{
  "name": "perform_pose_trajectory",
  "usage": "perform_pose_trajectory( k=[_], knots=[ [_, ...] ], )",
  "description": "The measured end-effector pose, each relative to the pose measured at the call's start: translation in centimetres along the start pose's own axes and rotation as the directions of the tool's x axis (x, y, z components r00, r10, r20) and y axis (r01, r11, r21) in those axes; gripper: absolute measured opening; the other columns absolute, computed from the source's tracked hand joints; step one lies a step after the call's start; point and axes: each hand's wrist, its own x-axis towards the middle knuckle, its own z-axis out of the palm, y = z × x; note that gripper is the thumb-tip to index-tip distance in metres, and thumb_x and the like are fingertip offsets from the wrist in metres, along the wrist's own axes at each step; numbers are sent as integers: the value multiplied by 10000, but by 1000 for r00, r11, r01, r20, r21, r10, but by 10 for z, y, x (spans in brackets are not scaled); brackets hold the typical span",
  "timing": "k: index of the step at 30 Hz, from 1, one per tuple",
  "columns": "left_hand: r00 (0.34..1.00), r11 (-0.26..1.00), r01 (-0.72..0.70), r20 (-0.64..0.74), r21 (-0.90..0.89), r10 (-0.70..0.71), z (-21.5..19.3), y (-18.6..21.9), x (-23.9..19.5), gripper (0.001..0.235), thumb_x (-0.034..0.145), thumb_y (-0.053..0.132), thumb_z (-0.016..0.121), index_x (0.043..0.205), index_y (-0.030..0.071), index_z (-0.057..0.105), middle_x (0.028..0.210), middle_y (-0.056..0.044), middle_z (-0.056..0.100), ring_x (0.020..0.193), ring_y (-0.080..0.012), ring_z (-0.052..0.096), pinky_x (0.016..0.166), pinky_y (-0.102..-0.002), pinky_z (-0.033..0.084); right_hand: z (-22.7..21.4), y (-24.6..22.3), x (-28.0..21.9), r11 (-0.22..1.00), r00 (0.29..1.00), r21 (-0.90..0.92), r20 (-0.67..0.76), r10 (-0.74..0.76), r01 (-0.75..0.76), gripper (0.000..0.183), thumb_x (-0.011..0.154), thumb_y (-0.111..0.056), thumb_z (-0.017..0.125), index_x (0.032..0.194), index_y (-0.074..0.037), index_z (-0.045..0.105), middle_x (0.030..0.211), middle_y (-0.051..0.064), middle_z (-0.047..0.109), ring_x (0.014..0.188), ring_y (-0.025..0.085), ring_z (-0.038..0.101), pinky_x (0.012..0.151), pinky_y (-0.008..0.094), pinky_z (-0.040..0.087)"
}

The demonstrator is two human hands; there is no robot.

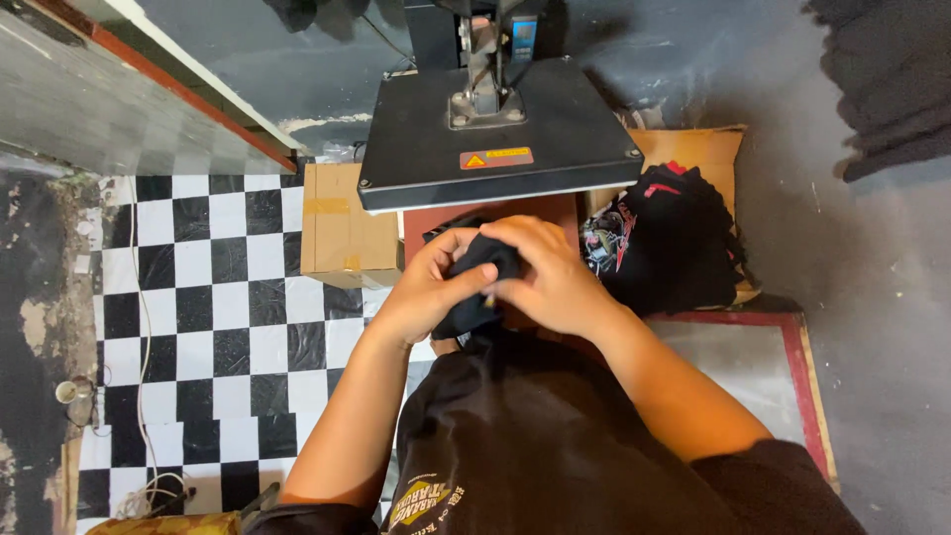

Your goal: Preparing and heat-pressing printed t-shirts.

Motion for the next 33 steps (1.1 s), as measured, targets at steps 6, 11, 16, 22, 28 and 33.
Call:
perform_pose_trajectory(
  k=[6, 11, 16, 22, 28, 33],
  knots=[
    [978, 975, -186, 116, 123, 172, 12, -12, -3, 669, 841, 92, 791, 1418, 91, 454, 1213, -27, 638, 1117, -93, 613, 964, -272, 506, 15, 53, -18, 845, 903, 404, -95, 418, -349, 106, 1023, -79, 674, 1112, -21, 660, 1011, 37, 715, 931, 80, 657, 836, 253, 551],
    [994, 990, -38, -95, 134, 51, -15, -80, 4, 317, 966, 167, 703, 1237, 35, 604, 1046, -29, 692, 936, -98, 635, 823, -275, 534, 6, 51, -4, 442, 793, 836, -13, 609, -326, 113, 1045, -135, 616, 1051, -27, 648, 985, 9, 712, 883, 56, 643, 824, 234, 539],
    [973, 996, -73, -214, 59, 84, -26, -56, -12, 197, 1018, 202, 643, 1123, 36, 663, 973, -12, 715, 874, -76, 654, 792, -258, 561, -10, 71, -26, 642, 835, 616, 49, 548, -457, 122, 1043, -125, 673, 1054, -6, 654, 969, 35, 706, 867, 74, 629, 789, 248, 517],
    [972, 986, -101, -197, 133, 126, -19, -34, -18, 171, 1048, 209, 618, 1081, 48, 669, 904, 14, 663, 781, -39, 582, 684, -223, 510, -28, 8, 6, 902, 990, 407, 38, 139, -142, 371, 891, -91, 710, 1214, 20, 565, 1148, 94, 648, 1090, 162, 606, 955, 300, 448],
    [994, 995, -59, -84, 84, 66, -11, -14, -15, 164, 1039, 217, 649, 1103, 66, 664, 878, 29, 642, 751, -33, 554, 653, -203, 468, 16, 47, -16, 893, 937, 286, 142, 319, -347, 161, 936, -62, 715, 1094, -31, 708, 971, 40, 702, 880, 132, 660, 772, 281, 526],
    [911, 738, -337, 4, 585, 413, 0, 3, -17, 399, 867, 190, 766, 1175, 13, 583, 1024, 8, 662, 950, -67, 631, 774, -243, 540, 8, 47, -9, 600, 850, 624, 223, 477, -500, 72, 975, -121, 678, 968, -50, 672, 863, -27, 679, 783, 33, 604, 696, 213, 508]
  ],
)
